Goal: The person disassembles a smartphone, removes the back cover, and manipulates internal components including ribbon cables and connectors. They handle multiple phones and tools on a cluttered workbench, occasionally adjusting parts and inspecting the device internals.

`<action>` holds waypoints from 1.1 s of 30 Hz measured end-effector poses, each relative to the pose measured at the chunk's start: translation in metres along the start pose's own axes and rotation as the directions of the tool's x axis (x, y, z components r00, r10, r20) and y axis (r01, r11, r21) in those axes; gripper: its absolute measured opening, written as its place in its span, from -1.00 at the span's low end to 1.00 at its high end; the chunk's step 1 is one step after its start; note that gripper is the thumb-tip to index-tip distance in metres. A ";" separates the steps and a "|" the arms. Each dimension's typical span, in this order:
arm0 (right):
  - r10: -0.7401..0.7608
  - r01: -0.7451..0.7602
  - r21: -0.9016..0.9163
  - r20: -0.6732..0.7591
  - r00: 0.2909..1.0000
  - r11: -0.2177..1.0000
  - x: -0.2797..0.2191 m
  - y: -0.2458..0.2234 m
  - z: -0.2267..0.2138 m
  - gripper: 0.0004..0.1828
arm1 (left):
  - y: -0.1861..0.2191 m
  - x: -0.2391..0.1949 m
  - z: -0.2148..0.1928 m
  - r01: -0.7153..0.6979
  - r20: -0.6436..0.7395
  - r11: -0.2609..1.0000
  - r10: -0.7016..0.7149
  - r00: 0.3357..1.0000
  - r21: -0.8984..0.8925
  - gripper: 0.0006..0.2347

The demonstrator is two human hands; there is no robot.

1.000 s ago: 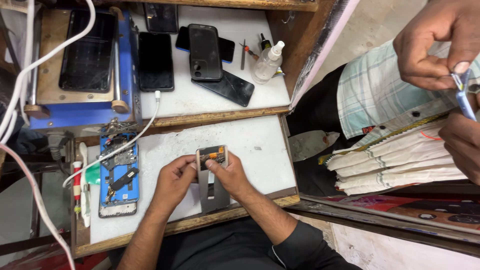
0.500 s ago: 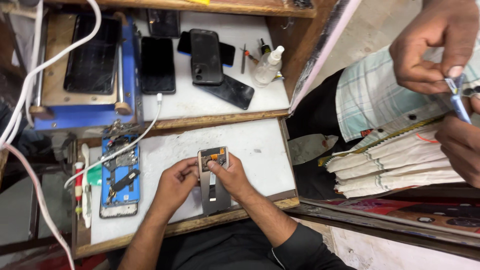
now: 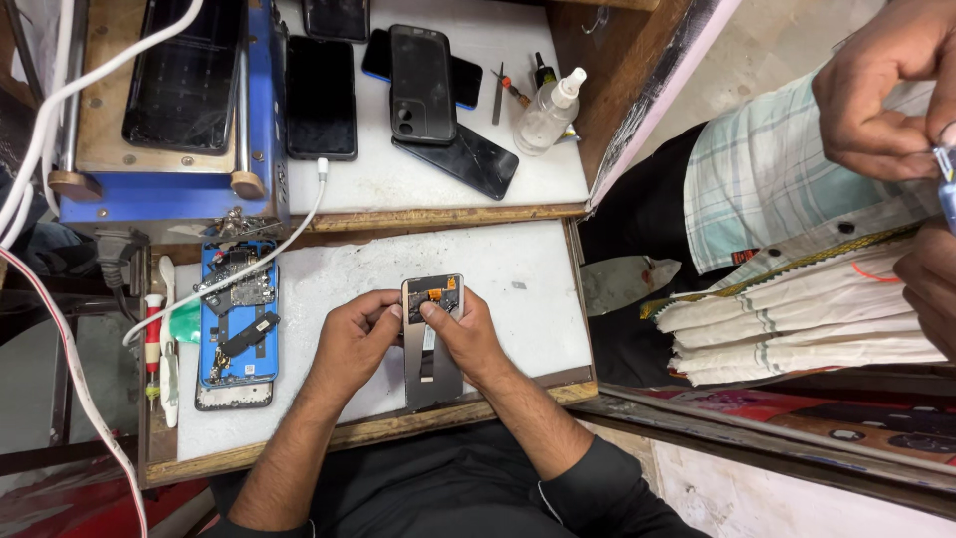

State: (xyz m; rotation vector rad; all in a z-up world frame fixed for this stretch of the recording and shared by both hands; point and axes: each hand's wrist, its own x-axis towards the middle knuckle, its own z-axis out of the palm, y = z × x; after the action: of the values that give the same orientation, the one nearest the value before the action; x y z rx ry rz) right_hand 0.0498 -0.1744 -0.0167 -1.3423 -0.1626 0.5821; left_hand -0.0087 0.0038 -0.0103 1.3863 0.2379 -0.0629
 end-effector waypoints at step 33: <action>-0.026 0.026 0.120 0.002 1.000 0.992 -0.001 0.004 0.003 -0.67 | -0.011 -0.007 0.004 -0.002 -0.054 1.000 0.001 0.999 -0.006 -0.76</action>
State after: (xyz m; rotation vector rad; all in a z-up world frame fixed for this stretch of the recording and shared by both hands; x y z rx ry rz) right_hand 0.0466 -0.1722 -0.0192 -1.2215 -0.1451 0.5636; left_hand -0.0173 -0.0030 -0.0182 1.3834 0.2820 -0.0235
